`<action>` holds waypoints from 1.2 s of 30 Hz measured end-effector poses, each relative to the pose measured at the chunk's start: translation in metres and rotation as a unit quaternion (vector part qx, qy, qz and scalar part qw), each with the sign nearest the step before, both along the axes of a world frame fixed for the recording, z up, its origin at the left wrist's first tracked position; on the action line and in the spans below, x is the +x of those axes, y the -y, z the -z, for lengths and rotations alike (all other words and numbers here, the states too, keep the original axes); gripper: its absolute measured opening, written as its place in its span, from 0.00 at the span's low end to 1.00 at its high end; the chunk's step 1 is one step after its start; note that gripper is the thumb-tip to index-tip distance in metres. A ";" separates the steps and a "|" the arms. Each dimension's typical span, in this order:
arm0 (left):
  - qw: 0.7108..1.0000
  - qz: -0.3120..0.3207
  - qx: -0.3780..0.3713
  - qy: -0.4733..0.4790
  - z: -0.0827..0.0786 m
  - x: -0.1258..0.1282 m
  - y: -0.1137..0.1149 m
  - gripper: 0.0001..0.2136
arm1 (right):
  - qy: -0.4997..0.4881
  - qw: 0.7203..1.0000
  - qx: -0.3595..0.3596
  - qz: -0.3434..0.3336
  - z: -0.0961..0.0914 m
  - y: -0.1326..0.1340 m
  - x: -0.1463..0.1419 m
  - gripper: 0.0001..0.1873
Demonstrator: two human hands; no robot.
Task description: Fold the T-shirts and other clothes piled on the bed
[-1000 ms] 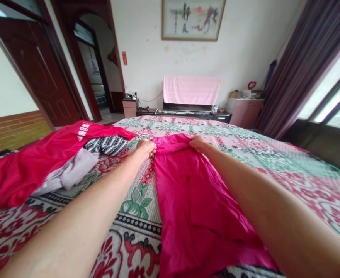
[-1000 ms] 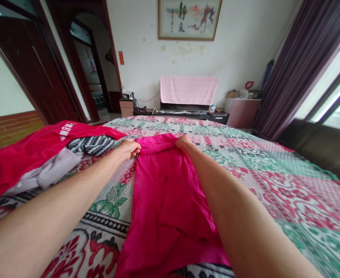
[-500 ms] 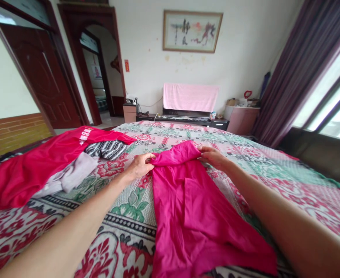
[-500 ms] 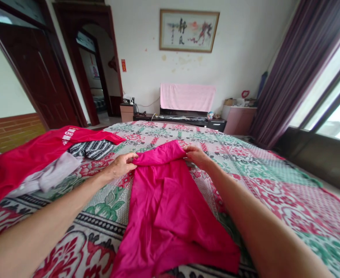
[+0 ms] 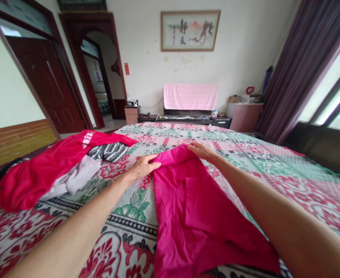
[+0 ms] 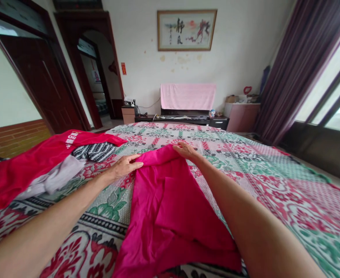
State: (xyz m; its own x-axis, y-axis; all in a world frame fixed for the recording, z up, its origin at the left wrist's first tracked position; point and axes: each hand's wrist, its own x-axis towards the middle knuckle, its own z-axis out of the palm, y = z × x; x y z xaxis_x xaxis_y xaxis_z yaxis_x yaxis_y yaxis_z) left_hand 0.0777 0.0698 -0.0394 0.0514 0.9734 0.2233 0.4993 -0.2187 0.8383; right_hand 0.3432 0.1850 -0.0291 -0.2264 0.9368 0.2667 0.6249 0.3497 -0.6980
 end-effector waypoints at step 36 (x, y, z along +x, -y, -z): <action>0.954 0.191 -0.076 -0.218 -0.024 -0.006 0.015 0.16 | 0.060 0.957 0.203 -0.197 0.018 0.058 0.050 0.19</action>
State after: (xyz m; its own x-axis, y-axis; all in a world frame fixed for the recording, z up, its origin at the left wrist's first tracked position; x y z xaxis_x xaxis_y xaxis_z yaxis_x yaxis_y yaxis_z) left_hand 0.0721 0.0544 -0.0154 0.4650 0.8843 -0.0427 0.7164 -0.3475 0.6050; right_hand 0.3937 0.1270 -0.0467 -0.5926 0.5966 0.5411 0.4553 0.8023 -0.3859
